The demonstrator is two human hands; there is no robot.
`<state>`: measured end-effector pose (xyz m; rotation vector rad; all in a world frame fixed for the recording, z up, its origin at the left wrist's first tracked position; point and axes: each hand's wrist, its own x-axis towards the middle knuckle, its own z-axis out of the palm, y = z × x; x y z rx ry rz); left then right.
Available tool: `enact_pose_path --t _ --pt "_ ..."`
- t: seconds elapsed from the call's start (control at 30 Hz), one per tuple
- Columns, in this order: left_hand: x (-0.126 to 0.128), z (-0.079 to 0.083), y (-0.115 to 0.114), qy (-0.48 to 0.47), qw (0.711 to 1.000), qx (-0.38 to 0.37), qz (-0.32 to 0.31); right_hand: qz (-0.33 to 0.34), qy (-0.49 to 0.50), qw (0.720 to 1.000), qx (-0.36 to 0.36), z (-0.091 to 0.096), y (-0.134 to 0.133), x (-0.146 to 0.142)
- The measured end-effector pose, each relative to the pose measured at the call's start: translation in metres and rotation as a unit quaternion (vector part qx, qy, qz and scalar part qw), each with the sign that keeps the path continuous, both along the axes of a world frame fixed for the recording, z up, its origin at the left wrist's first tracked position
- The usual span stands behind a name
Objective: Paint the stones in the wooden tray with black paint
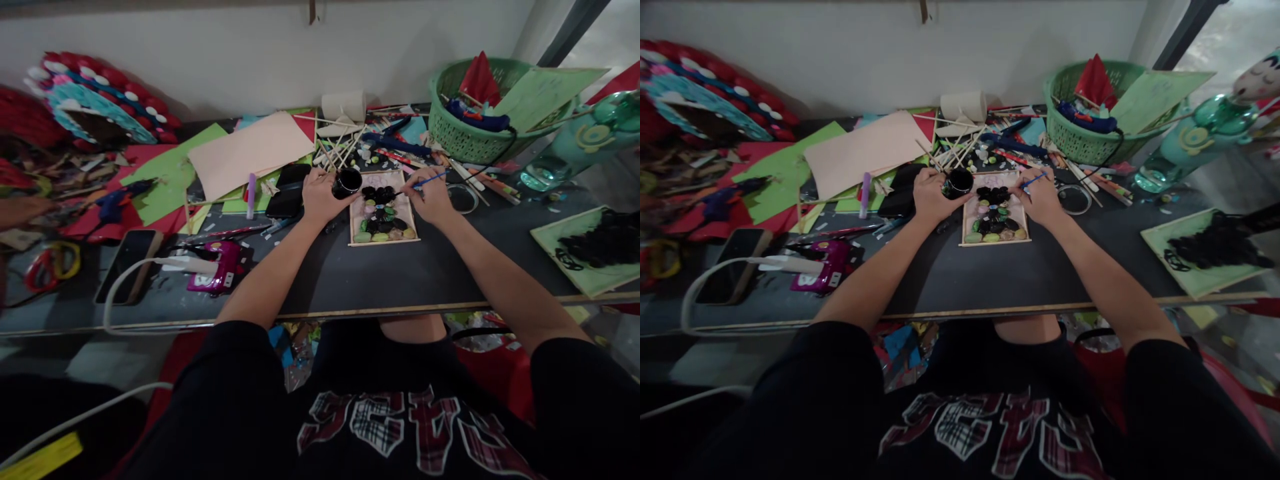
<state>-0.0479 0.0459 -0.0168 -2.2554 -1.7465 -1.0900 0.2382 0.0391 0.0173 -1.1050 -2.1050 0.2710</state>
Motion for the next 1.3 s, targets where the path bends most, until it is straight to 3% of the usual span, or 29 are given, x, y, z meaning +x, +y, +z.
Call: enact_pose_path --t 0.2,0.53,0.7,0.83,0.93,1.03,1.13,1.3 --pt "-0.001 -0.004 0.002 0.013 0.999 0.041 0.006 0.028 -0.004 1.000 -0.008 -0.002 -0.003 -0.007" --pt "0.000 -0.002 0.001 -0.010 1.000 0.007 0.002 -0.077 0.057 0.995 -0.032 -0.007 -0.001 -0.011" --pt "-0.001 -0.002 0.002 -0.009 1.000 -0.004 0.009 -0.128 0.062 0.990 -0.002 -0.010 0.003 -0.012" --pt "0.000 -0.003 0.002 -0.023 1.000 -0.005 0.006 -0.099 0.137 0.984 -0.058 -0.009 0.000 -0.016" --pt "0.000 -0.003 0.002 -0.020 1.000 -0.005 0.016 -0.080 0.118 0.987 -0.072 -0.007 -0.003 -0.024" --pt "-0.001 -0.004 0.002 -0.012 1.000 0.002 0.023 -0.119 0.082 0.989 -0.043 -0.006 -0.002 -0.024" --pt "-0.001 -0.005 0.003 -0.013 1.000 0.006 0.021 -0.149 0.129 0.979 -0.051 -0.009 0.001 -0.020" --pt "-0.001 -0.007 0.005 -0.012 1.000 -0.009 0.011 -0.099 0.172 0.974 -0.111 -0.010 0.004 -0.020"
